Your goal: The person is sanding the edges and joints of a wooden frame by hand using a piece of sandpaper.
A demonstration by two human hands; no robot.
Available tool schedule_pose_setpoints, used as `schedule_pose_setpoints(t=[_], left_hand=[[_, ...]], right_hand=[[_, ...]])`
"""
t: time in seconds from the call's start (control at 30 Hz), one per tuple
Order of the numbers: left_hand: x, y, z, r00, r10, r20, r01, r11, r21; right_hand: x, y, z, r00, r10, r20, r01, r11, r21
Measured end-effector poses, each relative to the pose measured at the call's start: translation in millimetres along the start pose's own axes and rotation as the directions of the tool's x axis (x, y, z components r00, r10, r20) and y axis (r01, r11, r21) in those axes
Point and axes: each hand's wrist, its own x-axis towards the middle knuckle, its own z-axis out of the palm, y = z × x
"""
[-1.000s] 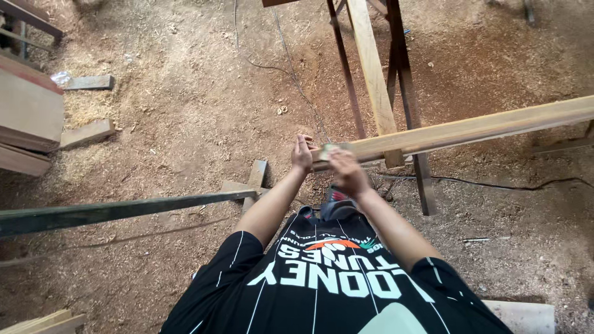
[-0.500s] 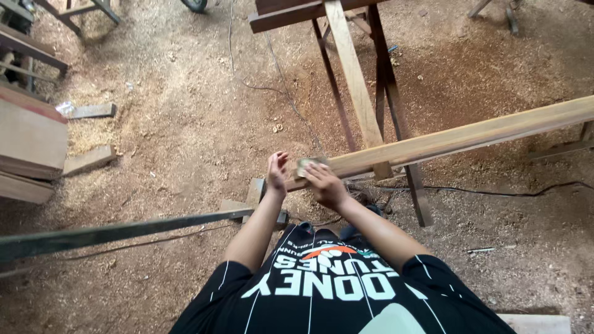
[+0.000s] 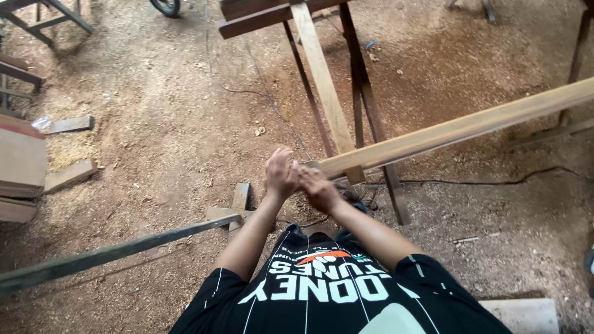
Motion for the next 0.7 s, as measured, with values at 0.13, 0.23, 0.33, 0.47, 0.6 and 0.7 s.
schedule_pose_setpoints(t=[0.13,0.23,0.33,0.47,0.6,0.7], left_hand=[[-2,16,5,0.989,0.023,0.148,-0.079,0.922,0.379],[0,30,-3,0.948,-0.103,0.302,-0.024,0.921,0.388],[5,34,-11,0.905,-0.145,0.400,0.003,0.942,0.336],[3,34,-14,0.893,-0.119,0.435,-0.026,0.949,0.313],[4,29,-8,0.894,-0.137,0.427,-0.001,0.951,0.308],[-2,24,-2,0.937,-0.113,0.330,0.000,0.946,0.323]], right_hand=[[-24,66,-45,0.958,0.248,0.146,-0.272,0.946,0.176],[-25,78,-56,0.969,0.234,-0.085,-0.247,0.947,-0.207],[-4,61,-33,0.881,0.456,0.128,-0.456,0.889,-0.031],[-14,29,-27,0.983,0.171,-0.072,-0.173,0.984,-0.030],[-24,65,-52,0.931,0.270,0.245,-0.317,0.931,0.178],[-34,96,-77,0.971,0.224,-0.087,-0.223,0.975,0.025]])
